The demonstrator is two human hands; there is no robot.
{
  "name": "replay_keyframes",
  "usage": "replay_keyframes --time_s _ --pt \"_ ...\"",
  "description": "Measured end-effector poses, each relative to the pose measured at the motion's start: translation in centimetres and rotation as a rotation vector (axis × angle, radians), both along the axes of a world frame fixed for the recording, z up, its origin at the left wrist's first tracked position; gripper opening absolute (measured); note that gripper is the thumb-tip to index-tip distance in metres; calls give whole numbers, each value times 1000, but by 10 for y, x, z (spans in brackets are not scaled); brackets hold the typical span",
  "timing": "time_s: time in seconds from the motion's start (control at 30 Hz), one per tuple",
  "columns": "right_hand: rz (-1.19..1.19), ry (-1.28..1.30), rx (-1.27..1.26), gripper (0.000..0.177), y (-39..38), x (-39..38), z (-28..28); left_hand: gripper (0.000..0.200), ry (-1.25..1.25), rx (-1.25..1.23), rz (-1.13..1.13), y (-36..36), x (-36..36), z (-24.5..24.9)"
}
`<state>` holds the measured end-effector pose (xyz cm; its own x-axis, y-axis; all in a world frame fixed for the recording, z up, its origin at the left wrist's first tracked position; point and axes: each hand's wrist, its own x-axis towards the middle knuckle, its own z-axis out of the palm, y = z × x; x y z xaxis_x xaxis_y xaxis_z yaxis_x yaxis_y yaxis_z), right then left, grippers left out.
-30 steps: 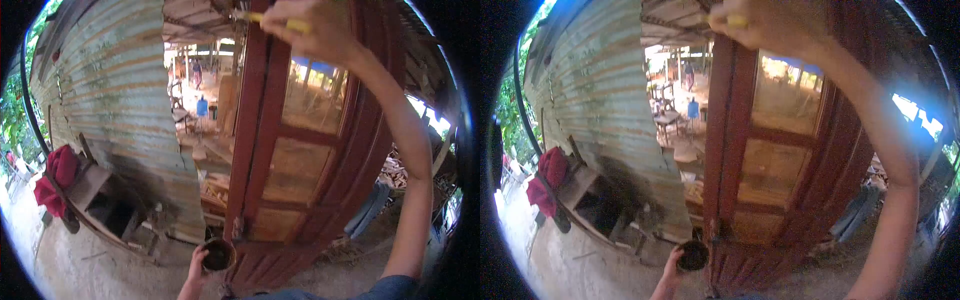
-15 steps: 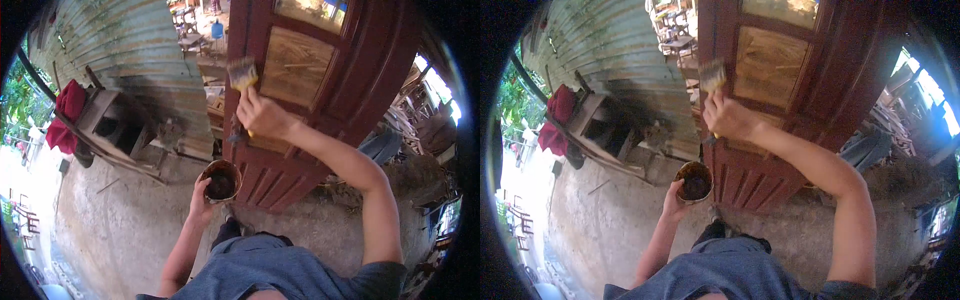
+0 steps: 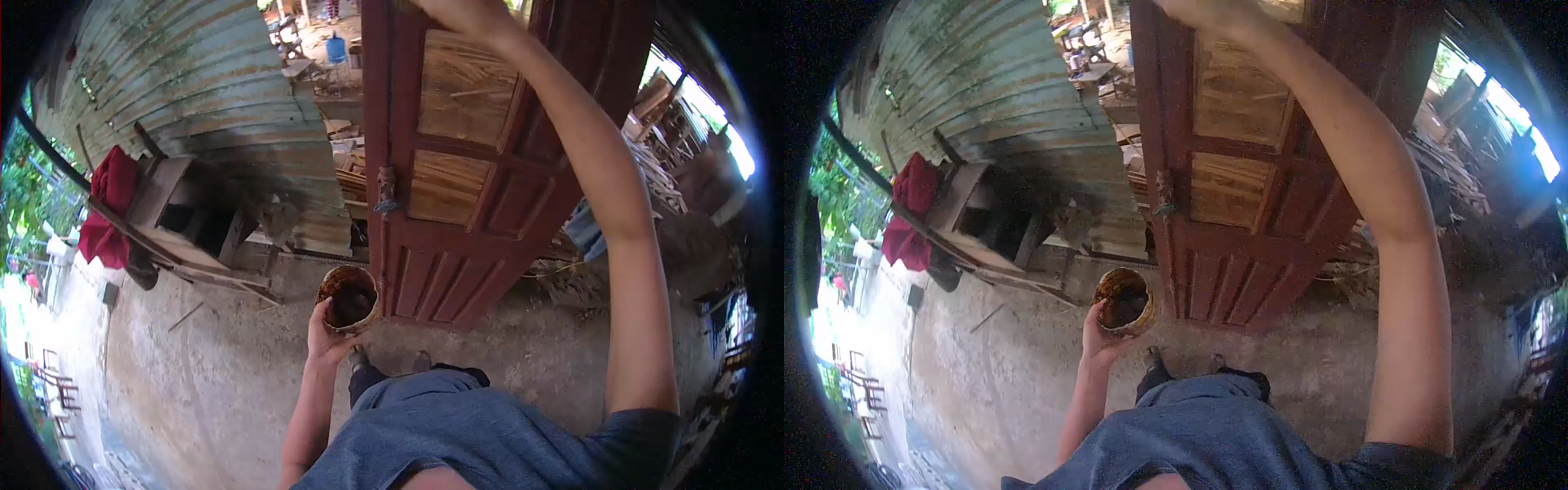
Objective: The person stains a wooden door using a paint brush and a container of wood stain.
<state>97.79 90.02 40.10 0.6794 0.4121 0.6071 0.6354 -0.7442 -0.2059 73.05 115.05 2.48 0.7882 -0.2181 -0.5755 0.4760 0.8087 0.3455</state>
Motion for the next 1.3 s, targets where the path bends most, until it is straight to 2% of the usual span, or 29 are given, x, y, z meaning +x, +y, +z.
replay_keyframes --time_s 0.07,0.1,0.17,0.23,0.3,0.37,0.4,0.47,0.5,0.57,0.63,0.7,0.77,0.83,0.9,1.0,1.1,1.17,1.23,1.3 --pt "70 -574 36 17 0 22 12 50 42 31 -17 5 14 10" --pt "64 -571 15 17 3 22 1 50 32 -13 -35 7 19 11" --pt "-158 -813 -541 20 16 17 -51 51 16 -69 -39 14 30 15" --pt "-223 -767 -873 22 33 -4 -123 49 6 -36 -34 23 36 18" --pt "-6 -713 -992 19 39 -20 -189 49 5 -30 -39 39 39 12" --pt "181 -415 -1037 20 50 -37 -225 49 -15 -22 -54 55 46 3" --pt "171 -426 -1049 20 59 -38 -218 49 10 41 -63 63 48 -4" --pt "71 296 -764 17 80 -37 -199 50 16 98 -76 78 53 -9" --pt "56 283 -770 17 90 -31 -177 50 -10 97 -98 86 54 -9" --pt "-60 595 -276 15 103 -4 -122 51 -55 93 -129 95 54 -2" --pt "-178 406 -313 24 104 36 -79 51 -95 163 -91 102 55 7" --pt "-236 230 -279 28 104 54 -27 50 -137 132 -79 113 59 -15" --pt "-271 116 -347 30 104 73 32 49 -66 51 -73 123 60 -30" --pt "-448 34 -407 29 118 77 85 48 -85 87 -116 132 61 -38" --pt "-444 -76 -279 26 117 92 117 48 -30 149 -46 134 61 -32" --pt "-486 -230 -302 26 113 100 156 49 -51 86 -93 140 66 -17" --pt "-489 -265 -248 32 117 110 185 50 -47 81 -110 141 78 -25" --pt "-543 -335 -242 28 118 101 205 49 -92 42 -116 136 91 -34" --pt "-406 -166 -234 24 112 103 231 54 -132 55 -120 129 106 -56" --pt "-342 -188 -163 24 96 115 251 60 -162 83 -114 115 119 -43"
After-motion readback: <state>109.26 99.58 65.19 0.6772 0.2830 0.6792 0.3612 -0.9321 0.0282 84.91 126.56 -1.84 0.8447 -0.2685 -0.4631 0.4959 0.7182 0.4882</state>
